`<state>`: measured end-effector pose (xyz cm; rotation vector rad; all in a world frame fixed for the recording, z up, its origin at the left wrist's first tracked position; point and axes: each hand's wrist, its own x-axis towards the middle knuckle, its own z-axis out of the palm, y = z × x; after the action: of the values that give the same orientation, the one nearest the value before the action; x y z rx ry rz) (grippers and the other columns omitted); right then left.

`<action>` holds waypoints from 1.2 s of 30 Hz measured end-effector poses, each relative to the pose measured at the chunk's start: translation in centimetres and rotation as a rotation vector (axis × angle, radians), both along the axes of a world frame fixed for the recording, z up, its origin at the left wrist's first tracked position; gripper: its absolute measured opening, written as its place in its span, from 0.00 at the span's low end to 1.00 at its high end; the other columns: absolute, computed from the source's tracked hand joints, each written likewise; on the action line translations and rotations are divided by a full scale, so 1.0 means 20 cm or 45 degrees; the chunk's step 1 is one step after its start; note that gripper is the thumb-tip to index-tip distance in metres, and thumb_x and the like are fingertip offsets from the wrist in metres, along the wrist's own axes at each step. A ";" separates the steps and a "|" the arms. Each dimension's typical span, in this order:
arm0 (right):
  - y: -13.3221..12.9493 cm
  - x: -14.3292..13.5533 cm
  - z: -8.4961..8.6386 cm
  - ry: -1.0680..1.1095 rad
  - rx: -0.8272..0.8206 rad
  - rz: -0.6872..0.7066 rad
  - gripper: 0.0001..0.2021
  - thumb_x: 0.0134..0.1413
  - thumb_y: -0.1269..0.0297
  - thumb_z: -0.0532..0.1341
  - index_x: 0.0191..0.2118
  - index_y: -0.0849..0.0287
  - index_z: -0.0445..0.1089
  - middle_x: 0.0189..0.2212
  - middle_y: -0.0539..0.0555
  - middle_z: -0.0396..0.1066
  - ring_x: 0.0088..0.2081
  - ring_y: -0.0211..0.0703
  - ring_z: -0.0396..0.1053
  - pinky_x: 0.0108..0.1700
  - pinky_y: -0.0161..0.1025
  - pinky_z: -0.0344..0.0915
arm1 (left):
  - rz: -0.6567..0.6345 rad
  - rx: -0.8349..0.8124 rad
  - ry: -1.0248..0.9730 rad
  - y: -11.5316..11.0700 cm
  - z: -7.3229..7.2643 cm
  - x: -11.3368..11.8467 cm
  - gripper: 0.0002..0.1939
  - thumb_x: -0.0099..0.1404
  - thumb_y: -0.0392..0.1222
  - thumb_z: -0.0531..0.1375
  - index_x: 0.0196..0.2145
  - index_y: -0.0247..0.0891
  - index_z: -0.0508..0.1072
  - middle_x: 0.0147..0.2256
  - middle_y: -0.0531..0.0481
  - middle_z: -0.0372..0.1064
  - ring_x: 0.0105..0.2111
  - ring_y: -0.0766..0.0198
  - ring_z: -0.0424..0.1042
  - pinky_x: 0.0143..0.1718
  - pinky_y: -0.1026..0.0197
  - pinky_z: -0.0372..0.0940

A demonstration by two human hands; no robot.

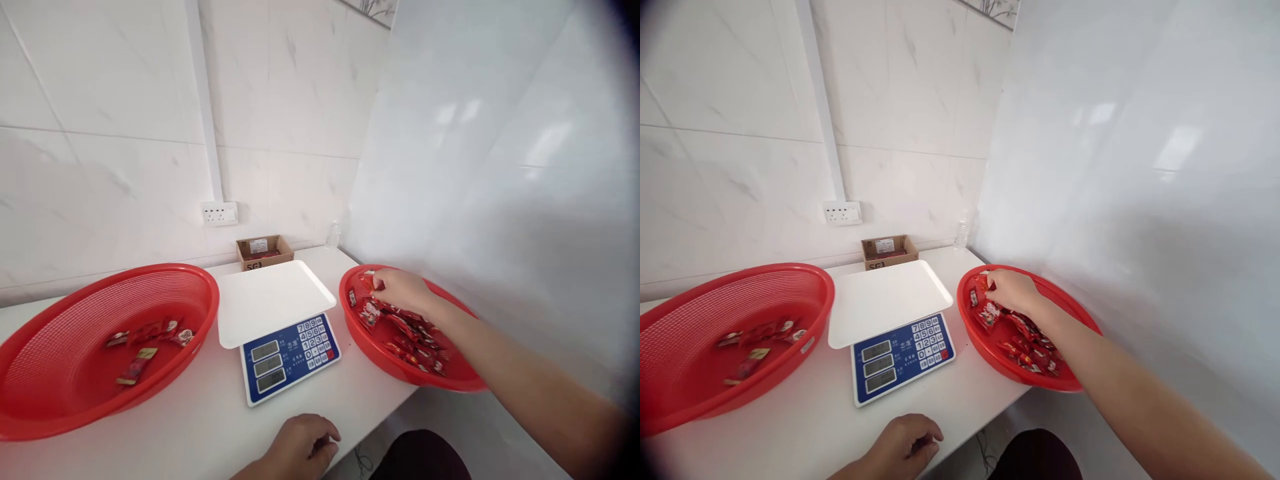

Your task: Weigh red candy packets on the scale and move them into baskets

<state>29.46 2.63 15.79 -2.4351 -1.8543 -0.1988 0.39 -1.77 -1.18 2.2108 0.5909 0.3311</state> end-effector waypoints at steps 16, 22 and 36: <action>0.46 -0.63 -0.05 0.379 0.035 0.480 0.06 0.43 0.61 0.61 0.25 0.57 0.65 0.31 0.49 0.72 0.27 0.36 0.69 0.25 0.30 0.55 | -0.053 0.050 0.014 0.00 -0.02 -0.01 0.12 0.60 0.39 0.55 0.41 0.42 0.73 0.34 0.52 0.73 0.31 0.65 0.71 0.34 0.69 0.64; 0.50 -0.54 -0.03 0.971 0.120 0.285 0.08 0.45 0.60 0.60 0.26 0.59 0.63 0.22 0.50 0.73 0.27 0.36 0.70 0.25 0.29 0.62 | -0.044 0.042 0.014 0.00 0.01 -0.01 0.13 0.59 0.38 0.55 0.41 0.41 0.74 0.34 0.51 0.74 0.30 0.65 0.71 0.33 0.69 0.64; 0.55 -0.48 -0.20 0.643 -0.147 0.178 0.10 0.47 0.58 0.58 0.32 0.56 0.72 0.24 0.49 0.74 0.26 0.38 0.71 0.23 0.30 0.61 | -0.040 0.079 0.031 0.01 -0.03 0.00 0.13 0.59 0.38 0.56 0.41 0.42 0.74 0.34 0.53 0.74 0.31 0.64 0.72 0.34 0.69 0.65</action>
<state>19.83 13.64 11.83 -2.1356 -1.8194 0.4968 0.40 -1.61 -1.87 2.2839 0.5650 0.3105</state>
